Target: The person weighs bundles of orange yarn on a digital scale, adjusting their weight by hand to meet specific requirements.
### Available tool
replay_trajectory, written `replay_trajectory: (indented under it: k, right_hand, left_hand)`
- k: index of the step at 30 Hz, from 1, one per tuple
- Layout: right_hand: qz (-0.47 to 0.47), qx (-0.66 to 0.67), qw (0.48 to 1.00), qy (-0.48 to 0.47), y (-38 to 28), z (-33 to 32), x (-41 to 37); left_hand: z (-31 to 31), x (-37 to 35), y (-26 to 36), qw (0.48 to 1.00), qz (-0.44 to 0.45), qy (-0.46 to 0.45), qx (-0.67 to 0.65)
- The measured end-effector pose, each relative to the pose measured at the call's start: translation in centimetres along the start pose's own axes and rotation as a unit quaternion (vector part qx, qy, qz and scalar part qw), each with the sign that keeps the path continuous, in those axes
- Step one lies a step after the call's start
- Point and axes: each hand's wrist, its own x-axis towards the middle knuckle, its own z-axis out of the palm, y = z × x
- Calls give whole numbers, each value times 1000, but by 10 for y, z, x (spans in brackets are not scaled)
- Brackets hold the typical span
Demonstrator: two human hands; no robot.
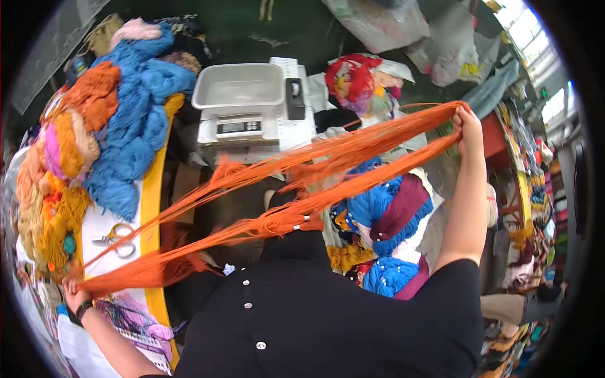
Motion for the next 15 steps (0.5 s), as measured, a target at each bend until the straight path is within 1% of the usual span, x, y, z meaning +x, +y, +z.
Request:
replay_trajectory:
  k: [1, 3, 4, 5, 6, 7, 8, 9, 10, 11, 12, 13, 14, 15]
  right_hand:
    - [-13, -8, 1000, 15, 4, -20, 15]
    - [-34, -29, 996, 71, 1, -36, 25]
    - [-65, -51, 993, 86, 5, -45, 35]
    - [-64, -51, 993, 88, 5, -48, 39]
    - [-97, -110, 985, 97, 6, -48, 43]
    - [-128, -168, 972, 102, 9, -48, 45]
    - [-122, -224, 964, 72, 9, -51, 47]
    - [-100, -204, 972, 58, 6, -37, 40]
    - [-79, -186, 978, 43, -1, -17, 29]
    - [-62, -195, 979, 12, -8, -6, 24]
    - [-84, -189, 978, -1, -20, 10, 14]
    - [-106, -183, 977, -15, -35, 27, 2]
    - [-111, -172, 978, -35, -51, 40, -10]
    - [-113, -166, 977, -76, -67, 47, -16]
  left_hand:
    - [1, 16, -6, 1000, -13, -1, 3]
    - [-32, 31, 105, 997, 69, 26, -7]
    - [-31, 40, 102, 993, 115, 39, -13]
    - [-25, 41, 92, 993, 112, 38, -12]
    - [-18, 43, 84, 993, 115, 17, 28]
    - [-4, 42, 65, 990, 119, -4, 69]
    - [8, 39, 39, 986, 123, -24, 110]
    - [29, 47, 17, 980, 127, -46, 148]
    - [38, 33, -6, 972, 132, -66, 183]
    - [60, 25, -47, 971, -12, -210, 114]
    - [96, -3, -110, 973, -12, -196, 124]
    - [143, -62, -211, 974, -3, -196, 116]
    - [172, -69, -225, 952, -89, -242, 163]
    - [189, -87, -254, 940, -118, -279, 159]
